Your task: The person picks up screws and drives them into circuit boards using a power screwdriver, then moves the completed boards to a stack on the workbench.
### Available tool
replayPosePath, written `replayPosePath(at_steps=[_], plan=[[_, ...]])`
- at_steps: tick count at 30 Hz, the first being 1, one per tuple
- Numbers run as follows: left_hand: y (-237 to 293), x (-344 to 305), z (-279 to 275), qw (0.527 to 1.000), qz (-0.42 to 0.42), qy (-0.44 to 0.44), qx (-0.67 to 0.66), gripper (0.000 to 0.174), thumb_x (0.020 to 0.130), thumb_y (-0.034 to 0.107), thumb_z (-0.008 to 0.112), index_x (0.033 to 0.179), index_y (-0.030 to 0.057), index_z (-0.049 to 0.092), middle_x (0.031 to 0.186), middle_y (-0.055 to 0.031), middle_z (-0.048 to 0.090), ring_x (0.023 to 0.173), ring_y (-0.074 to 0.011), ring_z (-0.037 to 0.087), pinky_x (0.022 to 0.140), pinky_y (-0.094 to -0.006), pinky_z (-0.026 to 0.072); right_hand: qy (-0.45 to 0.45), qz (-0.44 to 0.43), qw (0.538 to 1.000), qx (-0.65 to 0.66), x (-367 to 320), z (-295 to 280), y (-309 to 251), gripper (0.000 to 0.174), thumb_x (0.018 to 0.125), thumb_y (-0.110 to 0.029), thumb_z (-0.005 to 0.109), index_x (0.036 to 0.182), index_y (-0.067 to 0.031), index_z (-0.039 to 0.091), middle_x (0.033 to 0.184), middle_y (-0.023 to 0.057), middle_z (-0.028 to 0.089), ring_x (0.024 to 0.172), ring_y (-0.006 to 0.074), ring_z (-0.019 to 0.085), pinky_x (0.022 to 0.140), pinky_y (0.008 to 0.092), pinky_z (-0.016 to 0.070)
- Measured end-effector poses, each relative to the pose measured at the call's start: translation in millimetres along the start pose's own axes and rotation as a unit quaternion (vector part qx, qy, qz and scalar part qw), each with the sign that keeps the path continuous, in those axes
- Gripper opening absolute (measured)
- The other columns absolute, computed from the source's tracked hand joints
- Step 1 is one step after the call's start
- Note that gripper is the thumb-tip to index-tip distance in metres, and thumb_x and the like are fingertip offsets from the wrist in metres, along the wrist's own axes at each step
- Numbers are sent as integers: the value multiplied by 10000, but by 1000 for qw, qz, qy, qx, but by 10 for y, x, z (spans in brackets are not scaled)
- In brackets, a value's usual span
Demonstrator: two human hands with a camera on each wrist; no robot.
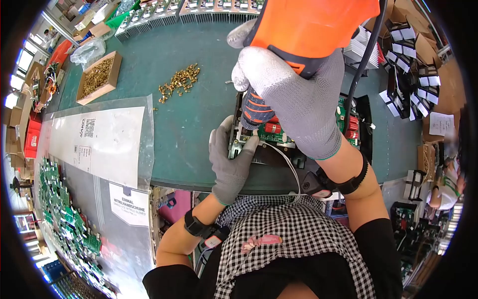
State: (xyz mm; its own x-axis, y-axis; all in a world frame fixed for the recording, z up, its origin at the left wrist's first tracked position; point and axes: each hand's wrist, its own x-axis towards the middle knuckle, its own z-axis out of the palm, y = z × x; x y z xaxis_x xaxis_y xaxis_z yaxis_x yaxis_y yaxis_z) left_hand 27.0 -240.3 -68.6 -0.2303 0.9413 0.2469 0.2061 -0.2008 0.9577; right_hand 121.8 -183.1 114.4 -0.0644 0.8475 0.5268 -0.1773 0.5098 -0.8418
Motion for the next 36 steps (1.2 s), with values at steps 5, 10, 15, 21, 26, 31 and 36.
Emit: replayPosePath(at_steps=[5, 10, 15, 21, 26, 31, 36], plan=[[-31, -8, 13, 1000, -3, 5, 0, 527, 756, 204, 790, 1192, 15, 563, 952, -103, 587, 914, -261, 567, 842, -378, 451, 11, 8, 1000, -2, -20, 41, 43, 138, 812, 72, 564, 935, 47, 622, 885, 101, 672, 636, 128, 618, 573, 271, 513], [-2, -4, -34, 999, -31, -15, 6, 519, 760, 198, 784, 1192, 14, 563, 988, -107, 593, 951, -263, 567, 864, -387, 454, 36, 3, 999, -3, -35, 58, 176, 237, 718, 34, 663, 948, -1, 621, 861, 38, 663, 702, 89, 618, 619, 252, 508], [225, 112, -348, 979, -52, -192, 34, 798, 749, 260, 797, 1387, 8, 390, 1225, -168, 536, 1153, -306, 541, 995, -400, 422, -6, -50, 998, -40, -130, -251, -38, 372, 791, 7, 570, 1156, 22, 505, 977, 150, 633, 714, 165, 615, 642, 314, 519], [234, 499, -687, 953, 44, -300, -2, 837, 781, 309, 770, 1417, -23, 338, 1303, -199, 510, 1249, -331, 494, 1050, -415, 390, 36, -33, 992, -115, -196, -761, -524, 498, 846, -178, 493, 1268, 71, 404, 935, 218, 580, 725, 228, 576, 665, 370, 506], [811, 1144, -482, 889, 195, -389, 142, 531, 843, 309, 691, 1270, 26, 550, 1280, -173, 550, 1244, -318, 491, 1058, -384, 348, 86, -18, 978, -188, -284, -921, -446, 565, 818, -104, 544, 1331, 27, 347, 1091, 249, 573, 700, 213, 614, 635, 356, 550], [952, 1225, -32, 798, 352, -433, 229, 358, 817, 226, 675, 1165, 150, 637, 1245, -93, 574, 1182, -362, 492, 1027, -466, 363, 90, -12, 975, -203, -330, -1084, -346, 573, 823, -108, 579, 1336, 4, 350, 1101, 242, 574, 717, 211, 625, 639, 348, 553], [789, 1173, 171, 768, 378, -453, 250, 353, 775, 268, 714, 1116, 189, 671, 1204, -58, 591, 1170, -350, 502, 996, -453, 389, 99, 10, 983, -156, -372, -1049, -368, 587, 826, -117, 609, 1347, -26, 354, 1136, 233, 566, 739, 217, 637, 641, 351, 561]])
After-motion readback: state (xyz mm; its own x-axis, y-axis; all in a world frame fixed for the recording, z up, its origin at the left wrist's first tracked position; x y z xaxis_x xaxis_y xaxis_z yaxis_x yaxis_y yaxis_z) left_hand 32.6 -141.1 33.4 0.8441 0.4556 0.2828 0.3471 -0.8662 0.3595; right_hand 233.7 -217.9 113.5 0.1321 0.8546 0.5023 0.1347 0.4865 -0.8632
